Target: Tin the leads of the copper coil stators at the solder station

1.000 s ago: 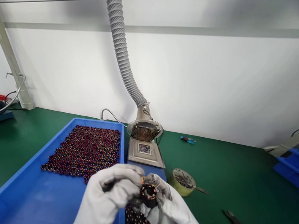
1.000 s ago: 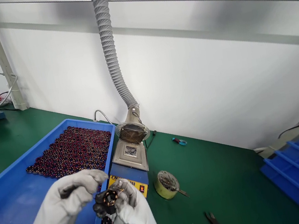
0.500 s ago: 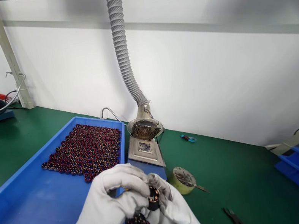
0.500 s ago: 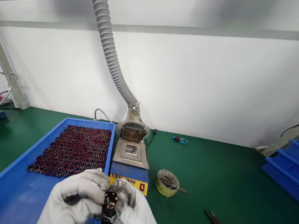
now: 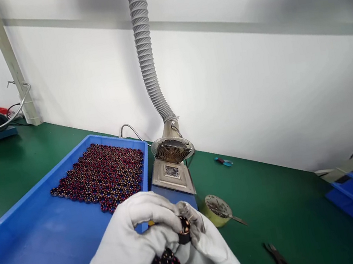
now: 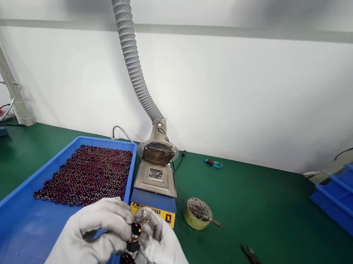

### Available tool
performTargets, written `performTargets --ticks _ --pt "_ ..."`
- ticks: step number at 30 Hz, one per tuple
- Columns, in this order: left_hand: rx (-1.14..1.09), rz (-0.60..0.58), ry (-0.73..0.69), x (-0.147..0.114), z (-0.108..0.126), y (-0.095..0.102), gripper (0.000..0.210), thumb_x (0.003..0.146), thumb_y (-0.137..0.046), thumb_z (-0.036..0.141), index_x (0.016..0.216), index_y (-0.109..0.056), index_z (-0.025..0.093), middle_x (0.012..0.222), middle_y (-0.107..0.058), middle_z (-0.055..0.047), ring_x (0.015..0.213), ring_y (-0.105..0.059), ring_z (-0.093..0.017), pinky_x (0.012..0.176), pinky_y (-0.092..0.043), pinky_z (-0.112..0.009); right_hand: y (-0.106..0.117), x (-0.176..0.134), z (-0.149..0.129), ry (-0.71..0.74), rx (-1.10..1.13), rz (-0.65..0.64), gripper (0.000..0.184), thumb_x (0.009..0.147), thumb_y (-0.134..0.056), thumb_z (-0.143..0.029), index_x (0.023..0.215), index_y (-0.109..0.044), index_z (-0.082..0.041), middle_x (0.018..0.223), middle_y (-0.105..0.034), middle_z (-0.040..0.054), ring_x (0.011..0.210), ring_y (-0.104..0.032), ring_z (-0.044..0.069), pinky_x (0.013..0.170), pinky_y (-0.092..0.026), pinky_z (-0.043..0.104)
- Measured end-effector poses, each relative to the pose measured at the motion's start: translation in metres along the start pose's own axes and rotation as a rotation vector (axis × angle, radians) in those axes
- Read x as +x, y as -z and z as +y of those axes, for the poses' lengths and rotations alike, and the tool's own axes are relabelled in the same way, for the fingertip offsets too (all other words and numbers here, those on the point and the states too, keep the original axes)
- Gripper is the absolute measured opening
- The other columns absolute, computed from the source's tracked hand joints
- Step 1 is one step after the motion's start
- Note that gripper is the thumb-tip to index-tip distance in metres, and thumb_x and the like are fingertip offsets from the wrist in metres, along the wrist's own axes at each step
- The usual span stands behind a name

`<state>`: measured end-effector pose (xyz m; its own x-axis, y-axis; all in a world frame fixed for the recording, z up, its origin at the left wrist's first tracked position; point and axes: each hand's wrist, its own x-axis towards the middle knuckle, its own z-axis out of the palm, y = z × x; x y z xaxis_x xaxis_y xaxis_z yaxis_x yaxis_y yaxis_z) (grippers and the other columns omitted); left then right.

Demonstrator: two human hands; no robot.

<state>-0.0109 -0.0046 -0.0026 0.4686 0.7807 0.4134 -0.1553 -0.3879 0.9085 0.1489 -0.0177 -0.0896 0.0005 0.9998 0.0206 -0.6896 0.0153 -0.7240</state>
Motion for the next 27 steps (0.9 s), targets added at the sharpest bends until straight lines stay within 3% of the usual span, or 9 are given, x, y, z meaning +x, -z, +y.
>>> performTargets --ticks 3,7,11,14,16,19,22,24,27 --pt "-0.102 0.056 -0.009 -0.006 -0.001 0.005 0.025 0.072 -0.055 0.003 0.071 -0.067 0.024 0.082 -0.064 0.003 0.087 -0.058 -0.014 0.081 -0.044 -0.023 0.007 0.005 -0.004 -0.081 -0.054 -0.018 0.034 0.048 -0.081 -0.035 0.077 -0.066 -0.025 0.073 -0.070 0.0028 0.060 -0.065 0.019 0.067 -0.054 0.035" --pt "-0.126 0.241 0.096 -0.007 -0.001 0.011 0.019 0.073 -0.060 0.011 0.073 -0.067 0.029 0.097 -0.064 0.006 0.091 -0.057 -0.012 0.072 -0.044 -0.016 -0.008 -0.003 -0.011 0.003 -0.076 -0.023 0.038 0.048 -0.080 -0.037 0.080 -0.065 -0.024 0.077 -0.070 0.0046 0.068 -0.066 0.023 0.072 -0.053 0.040" --pt "-0.002 0.024 0.242 0.001 0.001 0.008 0.026 0.065 -0.064 0.006 0.081 -0.068 0.026 0.097 -0.064 0.004 0.089 -0.059 -0.013 0.076 -0.045 -0.017 -0.035 -0.019 -0.016 0.074 -0.101 -0.003 0.042 0.052 -0.078 -0.042 0.087 -0.064 -0.024 0.082 -0.070 0.0052 0.074 -0.066 0.024 0.074 -0.052 0.041" --pt "0.030 -0.058 0.114 0.003 0.003 0.002 0.027 0.068 -0.054 -0.001 0.071 -0.068 0.022 0.083 -0.065 0.003 0.083 -0.059 -0.013 0.076 -0.045 -0.020 -0.040 -0.027 -0.019 0.096 -0.176 0.050 0.039 0.057 -0.076 -0.039 0.092 -0.064 -0.026 0.090 -0.069 0.0048 0.075 -0.066 0.022 0.075 -0.052 0.038" --pt "0.055 -0.022 0.038 0.002 0.005 0.000 0.029 0.067 -0.051 -0.003 0.069 -0.067 0.021 0.078 -0.064 0.002 0.079 -0.058 -0.013 0.075 -0.045 -0.022 -0.034 -0.026 -0.019 0.098 -0.228 0.081 0.036 0.061 -0.074 -0.036 0.094 -0.064 -0.027 0.094 -0.069 0.0042 0.074 -0.066 0.019 0.073 -0.053 0.035" --pt "0.034 0.014 -0.006 -0.002 0.004 -0.001 0.026 0.068 -0.051 -0.001 0.068 -0.065 0.020 0.074 -0.063 0.002 0.076 -0.058 -0.013 0.074 -0.044 -0.022 -0.016 -0.014 -0.017 0.065 -0.278 0.069 0.023 0.065 -0.070 -0.040 0.082 -0.065 -0.025 0.078 -0.069 0.0026 0.060 -0.064 0.016 0.060 -0.054 0.030" --pt "-0.076 0.081 0.003 -0.007 -0.001 0.002 0.025 0.071 -0.053 0.002 0.070 -0.065 0.023 0.083 -0.063 0.003 0.085 -0.058 -0.013 0.077 -0.044 -0.020 0.000 0.000 -0.015 0.046 -0.288 0.060 0.021 0.067 -0.067 -0.043 0.072 -0.064 -0.023 0.064 -0.066 0.0013 0.049 -0.060 0.015 0.051 -0.052 0.029" --pt "-0.142 0.194 -0.004 -0.008 -0.004 0.006 0.024 0.075 -0.054 0.007 0.072 -0.065 0.028 0.092 -0.063 0.005 0.093 -0.056 -0.012 0.080 -0.042 -0.018 0.008 0.006 -0.014 0.052 -0.287 0.063 0.023 0.066 -0.068 -0.044 0.071 -0.064 -0.022 0.061 -0.065 0.0013 0.048 -0.060 0.016 0.050 -0.052 0.030" --pt "-0.085 0.281 0.049 -0.005 -0.004 0.009 0.022 0.073 -0.060 0.010 0.079 -0.066 0.032 0.101 -0.062 0.008 0.097 -0.055 -0.010 0.082 -0.041 -0.015 0.015 0.010 -0.014 0.101 -0.295 0.058 0.026 0.060 -0.072 -0.044 0.073 -0.065 -0.023 0.057 -0.064 0.0015 0.048 -0.060 0.017 0.052 -0.053 0.032"
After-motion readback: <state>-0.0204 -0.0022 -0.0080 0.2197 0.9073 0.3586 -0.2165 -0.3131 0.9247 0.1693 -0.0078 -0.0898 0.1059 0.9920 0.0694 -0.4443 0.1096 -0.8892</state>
